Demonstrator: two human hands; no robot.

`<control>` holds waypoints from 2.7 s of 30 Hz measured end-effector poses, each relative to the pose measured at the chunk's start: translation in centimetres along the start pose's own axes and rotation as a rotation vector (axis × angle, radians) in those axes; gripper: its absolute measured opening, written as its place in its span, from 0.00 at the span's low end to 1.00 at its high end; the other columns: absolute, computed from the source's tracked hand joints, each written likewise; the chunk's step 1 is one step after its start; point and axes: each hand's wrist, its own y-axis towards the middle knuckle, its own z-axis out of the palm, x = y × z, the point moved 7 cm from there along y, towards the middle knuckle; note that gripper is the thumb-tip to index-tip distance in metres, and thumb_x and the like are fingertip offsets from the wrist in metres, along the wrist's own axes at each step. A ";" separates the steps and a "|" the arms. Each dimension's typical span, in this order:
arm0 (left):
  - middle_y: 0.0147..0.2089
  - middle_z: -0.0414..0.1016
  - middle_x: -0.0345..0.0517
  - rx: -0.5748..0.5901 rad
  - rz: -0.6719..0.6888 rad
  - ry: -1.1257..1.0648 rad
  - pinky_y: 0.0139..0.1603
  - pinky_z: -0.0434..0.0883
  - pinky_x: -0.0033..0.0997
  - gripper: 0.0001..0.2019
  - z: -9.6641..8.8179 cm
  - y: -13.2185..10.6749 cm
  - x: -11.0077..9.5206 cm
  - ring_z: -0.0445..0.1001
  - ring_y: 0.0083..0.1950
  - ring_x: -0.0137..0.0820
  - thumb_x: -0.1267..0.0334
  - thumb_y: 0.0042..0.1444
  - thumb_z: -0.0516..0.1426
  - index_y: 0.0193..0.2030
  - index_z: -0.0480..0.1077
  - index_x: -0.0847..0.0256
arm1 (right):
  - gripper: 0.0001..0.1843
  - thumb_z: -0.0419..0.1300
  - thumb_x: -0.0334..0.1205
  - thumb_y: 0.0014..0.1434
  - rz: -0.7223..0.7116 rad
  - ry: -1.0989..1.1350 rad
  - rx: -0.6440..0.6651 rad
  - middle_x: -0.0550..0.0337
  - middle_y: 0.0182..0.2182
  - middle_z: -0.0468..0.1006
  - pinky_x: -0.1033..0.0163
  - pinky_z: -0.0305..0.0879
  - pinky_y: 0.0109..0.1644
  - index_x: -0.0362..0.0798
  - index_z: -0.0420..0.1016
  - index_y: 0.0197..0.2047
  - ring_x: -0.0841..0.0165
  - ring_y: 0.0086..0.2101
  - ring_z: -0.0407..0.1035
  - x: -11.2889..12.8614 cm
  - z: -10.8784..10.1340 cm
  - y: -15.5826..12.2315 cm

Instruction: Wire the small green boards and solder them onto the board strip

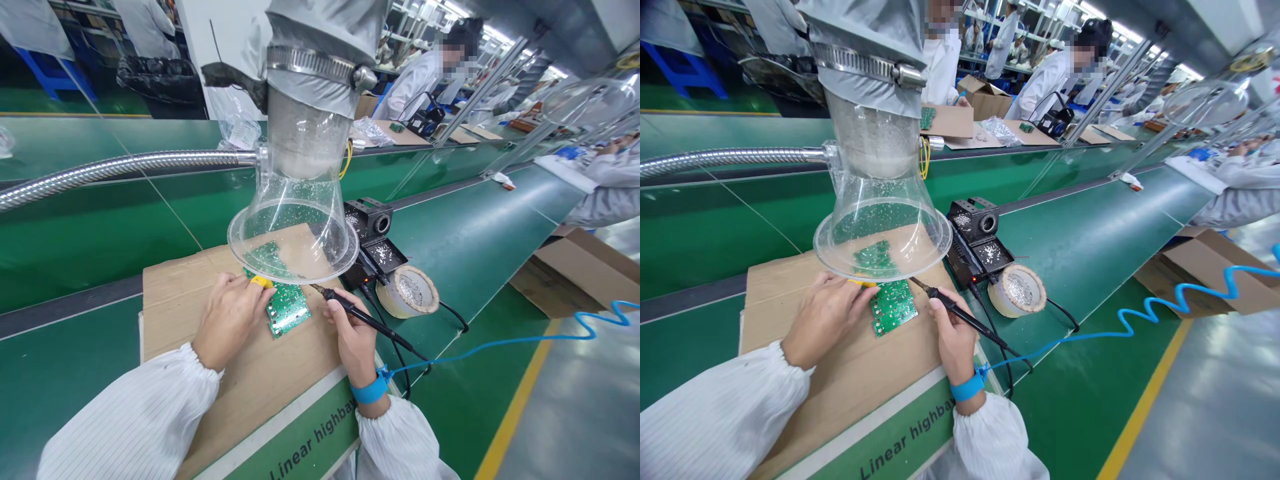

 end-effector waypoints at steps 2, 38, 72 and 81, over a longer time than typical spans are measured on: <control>0.26 0.73 0.43 -0.004 -0.007 0.010 0.42 0.64 0.39 0.18 -0.5 -1.0 0.5 0.72 0.28 0.35 0.58 0.71 0.54 0.27 0.67 0.59 | 0.21 0.68 0.54 0.60 0.022 0.015 -0.015 0.54 0.41 0.85 0.57 0.78 0.38 0.50 0.80 0.50 0.65 0.31 0.79 0.0 -0.1 0.0; 0.37 0.82 0.47 0.029 0.013 -0.018 0.60 0.68 0.49 0.15 -1.4 -1.5 2.3 0.79 0.39 0.37 0.63 0.71 0.51 0.36 0.76 0.61 | 0.15 0.65 0.52 0.63 0.001 0.084 0.114 0.56 0.36 0.83 0.58 0.78 0.38 0.50 0.77 0.46 0.65 0.32 0.79 0.8 3.0 0.4; 0.33 0.80 0.45 0.065 0.082 0.061 0.35 0.60 0.37 0.15 0.2 -0.3 0.7 0.74 0.30 0.35 0.65 0.70 0.52 0.33 0.75 0.57 | 0.15 0.65 0.52 0.63 -0.016 0.047 0.132 0.55 0.39 0.84 0.54 0.78 0.44 0.51 0.80 0.46 0.63 0.36 0.80 0.4 2.9 0.4; 0.30 0.78 0.44 0.088 0.068 0.056 0.35 0.61 0.37 0.15 0.5 -0.3 0.7 0.74 0.29 0.35 0.66 0.69 0.52 0.30 0.72 0.57 | 0.14 0.65 0.51 0.64 -0.046 0.000 0.140 0.55 0.40 0.83 0.54 0.78 0.46 0.51 0.80 0.46 0.61 0.39 0.80 0.6 3.0 0.4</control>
